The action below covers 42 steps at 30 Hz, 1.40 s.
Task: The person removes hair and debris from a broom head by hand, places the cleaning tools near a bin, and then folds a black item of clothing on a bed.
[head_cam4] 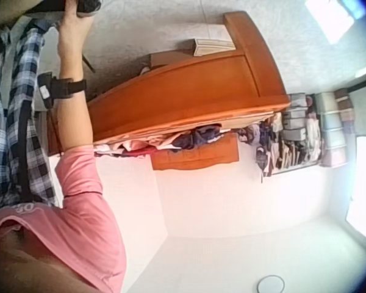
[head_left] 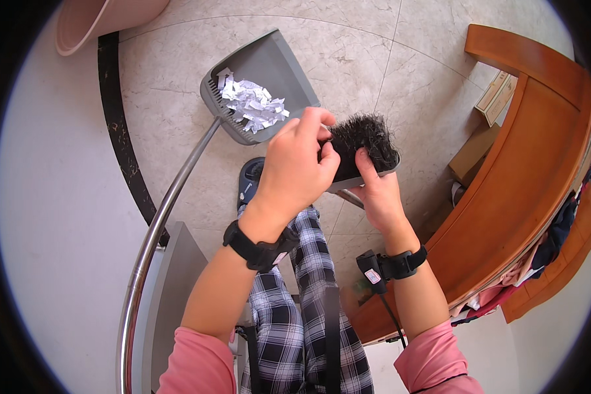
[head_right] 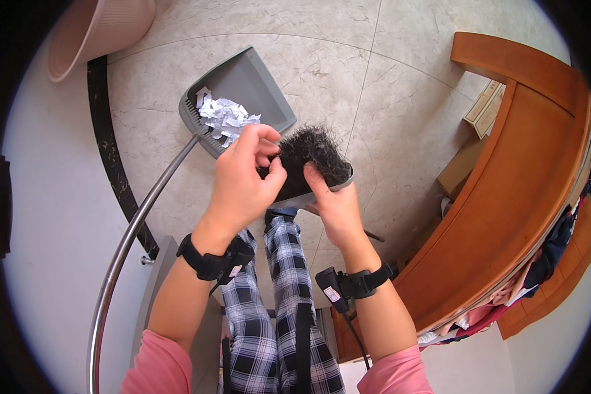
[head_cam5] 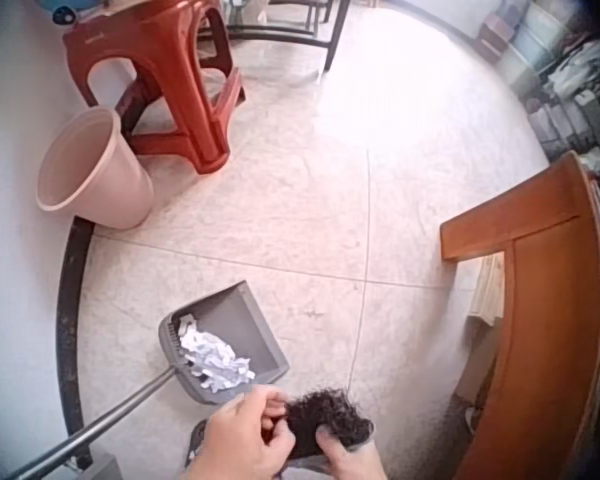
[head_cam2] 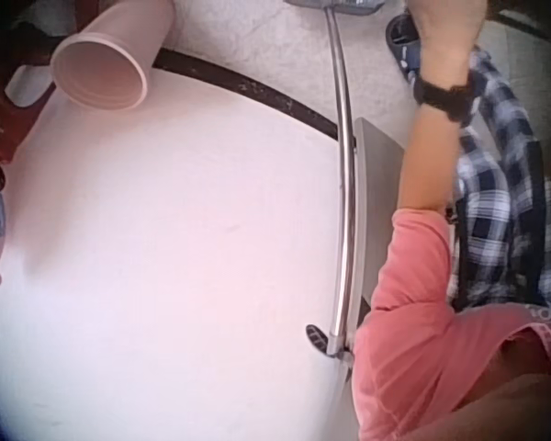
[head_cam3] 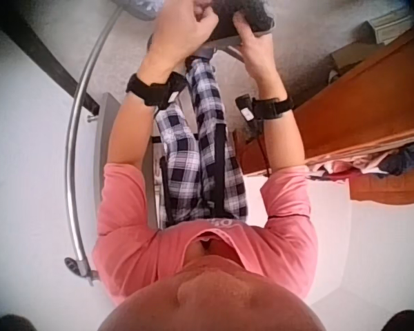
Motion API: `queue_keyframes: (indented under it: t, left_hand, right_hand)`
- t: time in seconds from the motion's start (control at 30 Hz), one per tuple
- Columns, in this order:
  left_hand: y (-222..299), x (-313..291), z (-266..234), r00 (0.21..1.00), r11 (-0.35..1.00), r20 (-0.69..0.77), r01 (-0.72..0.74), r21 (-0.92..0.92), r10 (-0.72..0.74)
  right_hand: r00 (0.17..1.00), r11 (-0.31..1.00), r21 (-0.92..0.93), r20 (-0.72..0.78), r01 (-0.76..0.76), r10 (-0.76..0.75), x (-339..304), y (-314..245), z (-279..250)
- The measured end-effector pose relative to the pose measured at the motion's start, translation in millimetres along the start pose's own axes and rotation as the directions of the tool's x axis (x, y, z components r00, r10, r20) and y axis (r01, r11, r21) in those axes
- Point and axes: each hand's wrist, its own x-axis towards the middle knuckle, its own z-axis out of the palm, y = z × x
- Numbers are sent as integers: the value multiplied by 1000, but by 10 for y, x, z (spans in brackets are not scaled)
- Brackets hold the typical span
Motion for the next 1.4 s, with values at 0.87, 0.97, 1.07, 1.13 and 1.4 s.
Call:
queue_keyframes:
  t: [0.87, 0.97, 1.07, 1.13, 1.4]
  left_hand:
    - [52, -22, -365, 953, 909, -45, 272, -317, -300]
    - [85, -36, -236, 966, 943, 32, 259, -210, -258]
    - [82, -47, -178, 968, 937, 75, 251, -243, -240]
    - [66, -44, -172, 975, 958, 62, 221, -181, -214]
    - [26, -7, -200, 979, 991, 154, 136, -11, -133]
  right_hand:
    - [1000, 1000, 24, 0, 4, -4, -2, -117, 32]
    - [1000, 1000, 18, 8, 5, -5, -8, -128, 41]
    - [1000, 1000, -2, 10, 7, -7, -7, -127, 43]
    - [1000, 1000, -9, 7, 11, -11, -7, -114, 40]
    - [1000, 1000, -25, -9, 13, -13, -4, -63, 37]
